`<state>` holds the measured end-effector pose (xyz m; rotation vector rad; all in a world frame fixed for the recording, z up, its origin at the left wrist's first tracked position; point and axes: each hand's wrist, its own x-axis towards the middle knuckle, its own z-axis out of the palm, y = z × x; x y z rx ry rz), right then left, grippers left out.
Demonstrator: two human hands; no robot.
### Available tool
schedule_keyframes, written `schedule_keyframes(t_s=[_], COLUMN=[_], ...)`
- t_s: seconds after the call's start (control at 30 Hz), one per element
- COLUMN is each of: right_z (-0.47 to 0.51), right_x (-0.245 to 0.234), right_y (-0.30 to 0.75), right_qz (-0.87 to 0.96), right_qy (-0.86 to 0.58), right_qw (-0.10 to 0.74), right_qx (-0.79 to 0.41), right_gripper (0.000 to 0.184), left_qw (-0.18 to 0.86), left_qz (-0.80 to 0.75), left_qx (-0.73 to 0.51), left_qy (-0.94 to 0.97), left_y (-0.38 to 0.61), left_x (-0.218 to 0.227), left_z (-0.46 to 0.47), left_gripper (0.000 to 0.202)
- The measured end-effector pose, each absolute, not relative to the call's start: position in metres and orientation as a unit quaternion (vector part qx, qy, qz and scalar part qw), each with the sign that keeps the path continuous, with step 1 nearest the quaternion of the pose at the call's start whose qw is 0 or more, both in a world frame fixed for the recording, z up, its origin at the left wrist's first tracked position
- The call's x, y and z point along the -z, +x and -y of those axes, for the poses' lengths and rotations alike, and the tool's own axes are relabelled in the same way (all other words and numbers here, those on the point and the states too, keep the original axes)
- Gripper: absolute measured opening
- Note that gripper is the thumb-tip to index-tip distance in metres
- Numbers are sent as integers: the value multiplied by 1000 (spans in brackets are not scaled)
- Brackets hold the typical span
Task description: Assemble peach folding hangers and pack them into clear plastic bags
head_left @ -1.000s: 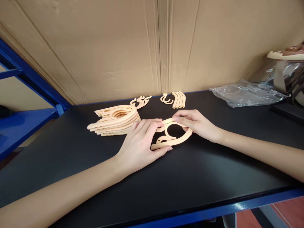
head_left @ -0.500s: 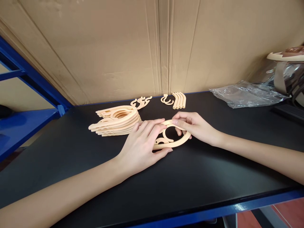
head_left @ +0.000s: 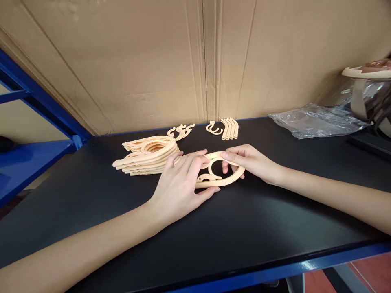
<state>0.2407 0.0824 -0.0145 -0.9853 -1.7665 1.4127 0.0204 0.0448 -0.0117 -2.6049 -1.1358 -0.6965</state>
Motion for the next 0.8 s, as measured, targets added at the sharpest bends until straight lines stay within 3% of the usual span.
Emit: schedule_keyframes(t_s=[0.43,0.63,0.8], right_z=[-84,-86,-87], right_x=[16,19,19], right_y=[240,241,242], right_qz=[679,689,692], right_qy=[-377,-371,-360], right_qw=[330,324,314], right_qx=[-537,-531,-540], right_gripper=[40,41,43], left_qw=[125,114,95], left_qz=[367,360,329], left_qx=[232,240,231], left_qy=[-892,-894,-910], left_y=[19,20,19], left_x=[15,13,12], left_z=[-47,-46,-46], left_gripper=[28,32,46])
